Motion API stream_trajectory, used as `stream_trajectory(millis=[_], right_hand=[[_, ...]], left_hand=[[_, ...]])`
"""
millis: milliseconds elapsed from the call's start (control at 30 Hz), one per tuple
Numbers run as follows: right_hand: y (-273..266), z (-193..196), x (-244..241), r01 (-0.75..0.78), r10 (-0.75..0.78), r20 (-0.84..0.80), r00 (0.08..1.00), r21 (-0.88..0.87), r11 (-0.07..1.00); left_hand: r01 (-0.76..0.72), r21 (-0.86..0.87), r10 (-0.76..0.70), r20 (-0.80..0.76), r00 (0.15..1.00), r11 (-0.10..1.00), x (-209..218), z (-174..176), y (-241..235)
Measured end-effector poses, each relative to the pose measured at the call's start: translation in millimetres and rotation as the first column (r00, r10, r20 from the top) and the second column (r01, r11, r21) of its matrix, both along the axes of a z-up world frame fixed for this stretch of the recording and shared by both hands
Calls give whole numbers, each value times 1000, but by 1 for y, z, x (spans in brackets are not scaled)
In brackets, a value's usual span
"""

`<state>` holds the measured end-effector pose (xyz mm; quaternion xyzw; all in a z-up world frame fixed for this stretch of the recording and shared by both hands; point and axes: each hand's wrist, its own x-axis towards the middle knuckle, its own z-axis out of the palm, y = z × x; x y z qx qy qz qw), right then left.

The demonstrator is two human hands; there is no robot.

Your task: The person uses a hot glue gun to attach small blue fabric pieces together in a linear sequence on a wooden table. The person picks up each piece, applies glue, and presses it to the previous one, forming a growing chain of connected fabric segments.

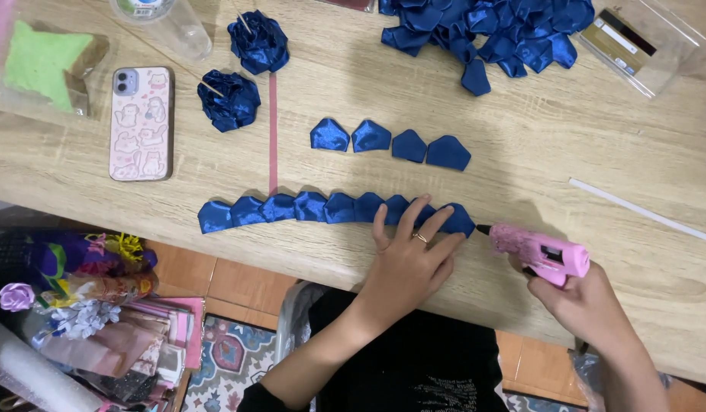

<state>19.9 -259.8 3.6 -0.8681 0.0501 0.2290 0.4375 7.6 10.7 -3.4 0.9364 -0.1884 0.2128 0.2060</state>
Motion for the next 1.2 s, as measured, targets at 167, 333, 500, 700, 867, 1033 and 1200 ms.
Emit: stream_trajectory(millis=[167, 333, 500, 700, 867, 1033, 1200], right_hand=[[16, 17, 2, 78, -82, -81, 993, -53, 996], [15, 17, 5, 28, -37, -75, 997, -118, 993], [14, 16, 7, 5, -12, -47, 999, -149, 989], [30, 39, 10, -26, -13, -132, 991, -292, 956], [53, 66, 15, -49, 45, -24, 999, -234, 971], [21, 37, 21, -15, 18, 82, 996, -40, 999], [2, 30, 36, 291, -283, -82, 956, 111, 950]], left_hand=[[12, -6, -12, -21, 1000, 1000, 0, -1, 1], [-2, 7, 2, -14, 1000, 1000, 0, -1, 1], [1, -28, -2, -12, 1000, 1000, 1, 1, 1], [8, -36, -9, -27, 1000, 999, 1, 3, 2], [5, -28, -6, -18, 1000, 1000, 1, 3, 2], [18, -48, -20, -29, 999, 999, 1, 2, 3], [29, -121, -35, -43, 998, 992, 0, -1, 3]])
